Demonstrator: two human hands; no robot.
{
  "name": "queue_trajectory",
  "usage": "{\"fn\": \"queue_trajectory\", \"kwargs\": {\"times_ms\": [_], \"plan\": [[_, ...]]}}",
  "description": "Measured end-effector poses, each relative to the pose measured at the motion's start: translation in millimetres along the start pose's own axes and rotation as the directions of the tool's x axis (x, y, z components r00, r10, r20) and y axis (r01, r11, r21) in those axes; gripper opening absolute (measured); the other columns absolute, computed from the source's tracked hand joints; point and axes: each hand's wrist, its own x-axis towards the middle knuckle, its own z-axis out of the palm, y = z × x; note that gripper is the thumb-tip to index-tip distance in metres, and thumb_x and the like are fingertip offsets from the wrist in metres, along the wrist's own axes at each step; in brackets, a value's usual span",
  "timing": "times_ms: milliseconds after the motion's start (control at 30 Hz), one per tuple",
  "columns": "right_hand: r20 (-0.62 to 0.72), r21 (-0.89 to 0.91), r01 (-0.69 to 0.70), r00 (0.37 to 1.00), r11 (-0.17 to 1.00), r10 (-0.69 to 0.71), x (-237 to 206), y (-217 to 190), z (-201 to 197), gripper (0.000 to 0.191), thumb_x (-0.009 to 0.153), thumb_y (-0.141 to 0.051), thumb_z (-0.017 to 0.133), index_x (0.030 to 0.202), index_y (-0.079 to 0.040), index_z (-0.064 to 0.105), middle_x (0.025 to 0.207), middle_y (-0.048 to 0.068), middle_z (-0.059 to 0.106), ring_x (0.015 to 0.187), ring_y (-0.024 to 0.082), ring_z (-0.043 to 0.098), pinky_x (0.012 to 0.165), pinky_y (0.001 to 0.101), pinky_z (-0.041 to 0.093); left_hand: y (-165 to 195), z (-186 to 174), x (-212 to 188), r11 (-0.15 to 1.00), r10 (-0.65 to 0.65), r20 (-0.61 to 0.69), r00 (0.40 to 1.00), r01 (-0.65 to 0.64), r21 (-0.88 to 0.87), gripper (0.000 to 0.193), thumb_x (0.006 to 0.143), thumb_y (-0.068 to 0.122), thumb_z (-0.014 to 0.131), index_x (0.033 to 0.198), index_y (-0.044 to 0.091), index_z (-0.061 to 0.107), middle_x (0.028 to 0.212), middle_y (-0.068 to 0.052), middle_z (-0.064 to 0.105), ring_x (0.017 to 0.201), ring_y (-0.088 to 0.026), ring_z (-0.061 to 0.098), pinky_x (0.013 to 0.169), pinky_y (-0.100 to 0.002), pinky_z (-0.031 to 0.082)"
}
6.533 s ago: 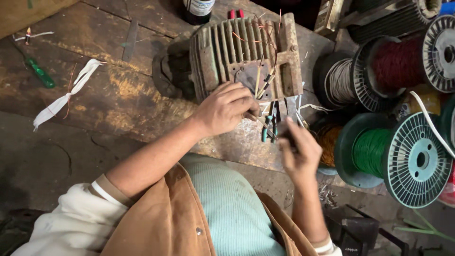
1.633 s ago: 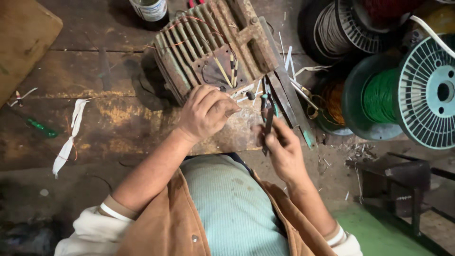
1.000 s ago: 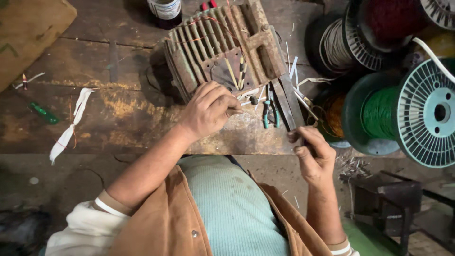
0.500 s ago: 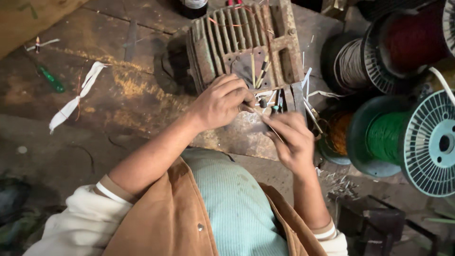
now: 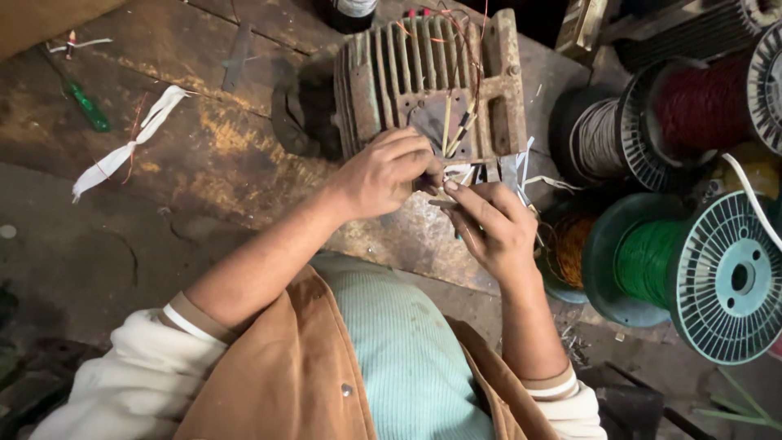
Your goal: The person works at a cluttered workbench on an electric motor stator, using a small blade to cut and strip insulation from the ends of copper winding wires. They hold each wire end against the bench, slice the insulation, and pull the trimmed pieces away, working through the wire leads one at a time.
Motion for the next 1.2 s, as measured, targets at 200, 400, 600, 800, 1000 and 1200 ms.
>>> {"fn": "queue_trajectory", "kwargs": {"times_ms": [200,400,600,800,1000,1200], "plan": [[0.113,0.052,-0.102,0.989,0.993,0.096,-17,-4,-21,0.045,0.079,-0.004,0.086,0.123,-0.006,0.074,0.074,0.008,0.053,0.06,0.021,0.052,0.056,0.034,0.043,1,2,-3,1.0,-0.021,0.014,1.0,0.021,0.008,0.031,0.073,-0.007,0.071,0.1,0.006,0.064,0.103,-0.009,0.062,0.104,-0.03,0.062,0.096,-0.042,0.052],[-0.075,0.378,-0.208,0.964,0.902,0.254,-76,0,-74,0.041,0.091,-0.002,0.073,0.13,0.002,0.061,0.088,0.003,0.065,0.069,0.009,0.063,0.064,0.0223,0.052,13,8,-1,0.971,0.116,0.042,0.992,-0.122,0.205,0.033,0.089,-0.004,0.068,0.114,0.017,0.075,0.104,-0.006,0.067,0.102,-0.023,0.062,0.091,-0.033,0.057],[-0.062,0.221,-0.427,0.891,0.877,0.449,-97,6,-53,0.039,0.09,0.0,0.076,0.128,0.004,0.066,0.096,0.009,0.064,0.086,0.017,0.058,0.082,0.0252,0.048,66,-2,-8,0.937,-0.004,-0.097,0.995,0.038,0.346,0.015,0.1,0.017,0.07,0.112,0.01,0.074,0.113,-0.009,0.072,0.104,-0.025,0.071,0.086,-0.031,0.061],[0.152,0.292,-0.511,0.86,0.809,0.488,-69,-13,-30,0.02,0.1,-0.005,0.065,0.119,0.002,0.065,0.091,0.011,0.064,0.073,0.013,0.071,0.066,0.0247,0.055,103,-23,-25,0.617,-0.786,-0.216,0.58,0.759,-0.206,0.032,0.109,0.03,0.054,0.118,0.006,0.073,0.099,-0.005,0.078,0.077,-0.013,0.071,0.068,-0.025,0.058],[0.159,0.278,-0.333,0.941,0.901,0.298,-39,-22,2,0.011,0.1,-0.008,0.069,0.101,0.001,0.062,0.084,0.01,0.07,0.073,0.018,0.076,0.06,0.0309,0.057,123,0,-55,0.338,-0.899,-0.037,0.437,0.638,-0.692,0.039,0.107,0.028,0.047,0.131,0.005,0.067,0.094,0.0,0.073,0.075,-0.005,0.06,0.069,-0.023,0.053],[0.176,0.256,-0.023,0.984,0.966,-0.023,-20,-34,41,0.011,0.096,-0.01,0.071,0.1,-0.003,0.064,0.088,0.017,0.068,0.073,0.036,0.068,0.062,0.0409,0.055,128,20,-73,0.196,-0.937,0.008,0.349,0.547,-0.814,0.036,0.11,0.031,0.046,0.093,0.004,0.063,0.079,0.003,0.058,0.068,-0.006,0.051,0.062,-0.023,0.044]]}}
